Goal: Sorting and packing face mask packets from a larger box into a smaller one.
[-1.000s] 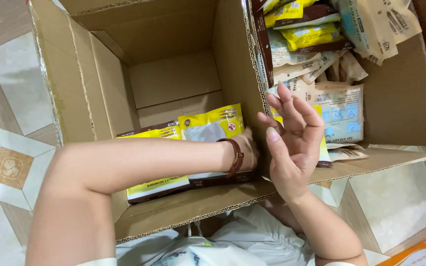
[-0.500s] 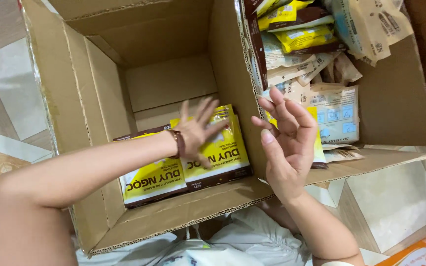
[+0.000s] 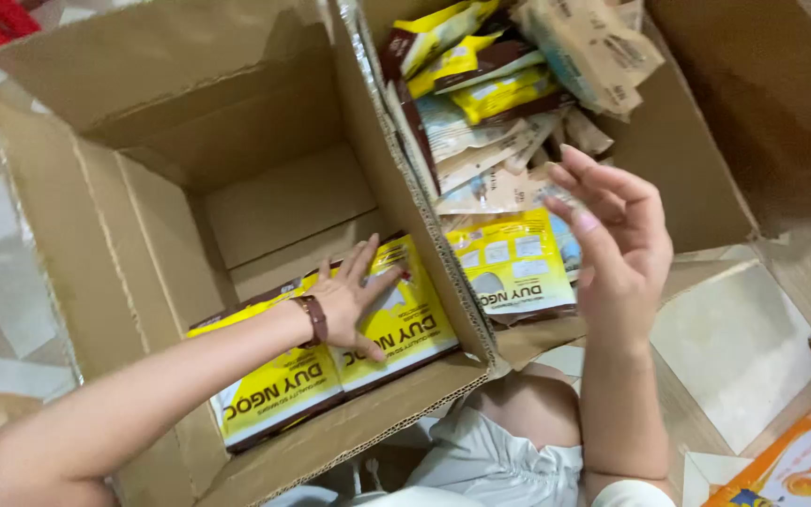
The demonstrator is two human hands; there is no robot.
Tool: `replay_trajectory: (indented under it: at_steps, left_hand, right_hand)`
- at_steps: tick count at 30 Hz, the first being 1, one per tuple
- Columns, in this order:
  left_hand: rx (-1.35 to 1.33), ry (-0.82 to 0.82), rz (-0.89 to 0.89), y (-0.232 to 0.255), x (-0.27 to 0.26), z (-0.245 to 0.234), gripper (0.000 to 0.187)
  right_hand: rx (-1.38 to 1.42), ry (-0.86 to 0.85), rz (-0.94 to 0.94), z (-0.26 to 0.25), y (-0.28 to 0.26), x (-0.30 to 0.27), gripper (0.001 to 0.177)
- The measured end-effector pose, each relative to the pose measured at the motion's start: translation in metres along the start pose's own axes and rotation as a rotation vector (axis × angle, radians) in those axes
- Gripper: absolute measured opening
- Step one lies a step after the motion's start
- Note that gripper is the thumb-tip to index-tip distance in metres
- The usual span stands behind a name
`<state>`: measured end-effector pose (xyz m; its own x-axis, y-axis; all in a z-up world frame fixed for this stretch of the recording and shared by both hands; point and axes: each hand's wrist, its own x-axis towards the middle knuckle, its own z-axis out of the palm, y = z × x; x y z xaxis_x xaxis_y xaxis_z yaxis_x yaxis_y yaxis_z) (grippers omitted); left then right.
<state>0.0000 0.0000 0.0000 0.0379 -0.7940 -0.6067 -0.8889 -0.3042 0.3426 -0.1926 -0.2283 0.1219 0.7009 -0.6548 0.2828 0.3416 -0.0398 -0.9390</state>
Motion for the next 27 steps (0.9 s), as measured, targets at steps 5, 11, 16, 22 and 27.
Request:
replay_trajectory:
  at_steps: [5,11,16,22,27]
  left_hand:
    - [-0.099,0.103,-0.010,-0.001,0.006,-0.005,0.130]
    - [0.093,0.169,0.038,0.046,0.007,-0.013,0.102]
    - [0.071,0.199,0.030,0.044,0.010,-0.015,0.097]
    - [-0.116,0.358,-0.006,0.025,0.006,-0.029,0.075]
    - [-0.268,0.593,0.110,0.003,-0.003,-0.040,0.067]
  right_hand:
    - [-0.507,-0.164,0.259,-0.060,0.020,0.020,0.033]
    - [-1.160,-0.642,0.285,-0.075,0.039,0.020,0.050]
    - [-1.447,-1.097,0.494,-0.073,0.048,0.020,0.083]
    - [-1.233,-1.374,0.543,-0.070,0.046,0.018,0.071]
    - [-1.161,-1.413,0.553,-0.070,0.037,0.019,0.073]
